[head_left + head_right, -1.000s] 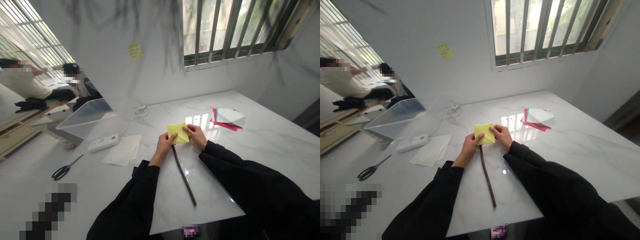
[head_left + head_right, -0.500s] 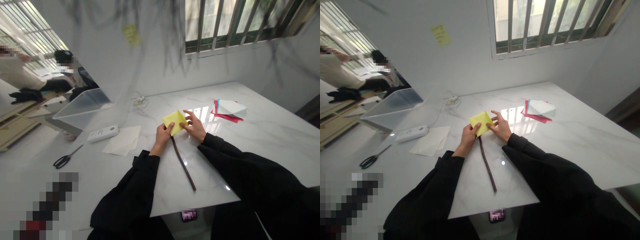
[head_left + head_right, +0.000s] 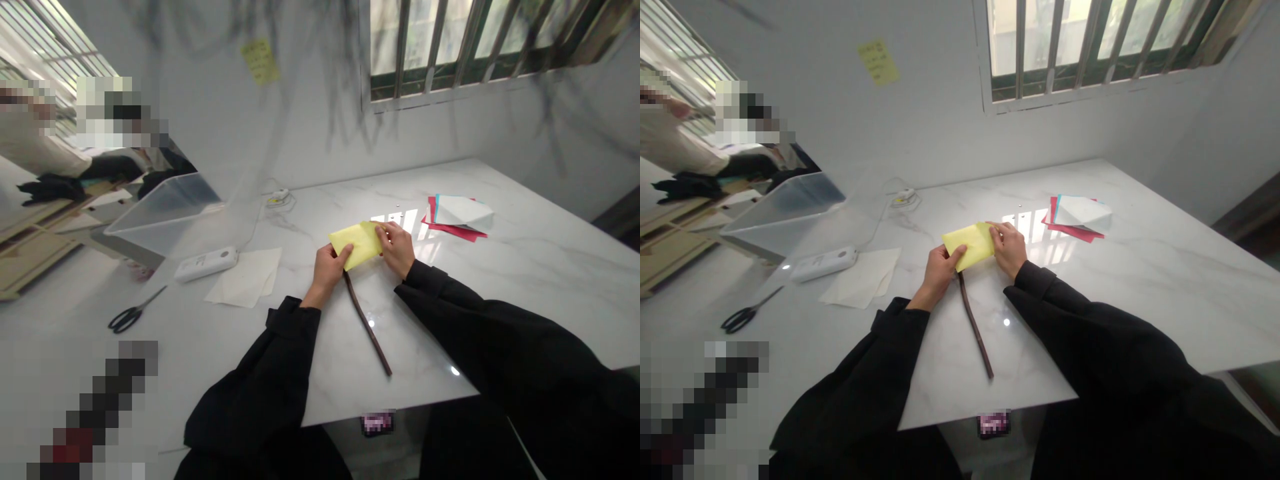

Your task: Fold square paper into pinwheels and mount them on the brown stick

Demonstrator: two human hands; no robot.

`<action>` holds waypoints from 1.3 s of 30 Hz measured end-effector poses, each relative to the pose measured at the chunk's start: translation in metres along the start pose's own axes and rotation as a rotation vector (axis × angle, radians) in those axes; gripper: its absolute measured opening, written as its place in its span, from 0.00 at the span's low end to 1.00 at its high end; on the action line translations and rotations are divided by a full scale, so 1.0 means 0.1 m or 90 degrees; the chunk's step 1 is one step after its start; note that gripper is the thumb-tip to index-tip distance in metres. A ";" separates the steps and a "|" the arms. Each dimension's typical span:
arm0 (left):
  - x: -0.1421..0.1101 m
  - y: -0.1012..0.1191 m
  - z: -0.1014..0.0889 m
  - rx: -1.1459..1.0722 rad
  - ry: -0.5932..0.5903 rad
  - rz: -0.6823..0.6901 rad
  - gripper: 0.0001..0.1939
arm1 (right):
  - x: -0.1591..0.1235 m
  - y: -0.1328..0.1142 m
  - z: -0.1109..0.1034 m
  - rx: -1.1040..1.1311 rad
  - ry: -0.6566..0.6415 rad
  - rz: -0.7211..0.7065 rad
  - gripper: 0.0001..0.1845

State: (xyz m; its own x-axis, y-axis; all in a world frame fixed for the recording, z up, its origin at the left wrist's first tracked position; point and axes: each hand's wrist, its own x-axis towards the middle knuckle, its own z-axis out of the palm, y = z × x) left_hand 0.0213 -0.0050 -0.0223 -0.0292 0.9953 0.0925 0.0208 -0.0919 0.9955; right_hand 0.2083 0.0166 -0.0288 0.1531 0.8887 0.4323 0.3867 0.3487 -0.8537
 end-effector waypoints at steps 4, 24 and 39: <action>-0.01 0.01 0.01 0.008 0.002 0.002 0.26 | 0.00 -0.06 0.00 0.001 0.038 -0.025 0.19; 0.02 -0.03 -0.03 0.004 0.003 0.006 0.26 | -0.04 -0.04 0.08 0.252 -0.086 0.099 0.33; 0.03 -0.01 -0.04 -0.042 -0.056 -0.020 0.26 | -0.06 -0.06 0.09 0.295 -0.245 0.223 0.29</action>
State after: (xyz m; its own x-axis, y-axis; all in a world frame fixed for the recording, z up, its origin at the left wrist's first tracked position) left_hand 0.0174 -0.0021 -0.0234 0.0585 0.9964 0.0616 -0.0441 -0.0591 0.9973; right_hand 0.1963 0.0118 -0.0287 -0.1676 0.9847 0.0478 -0.0679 0.0369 -0.9970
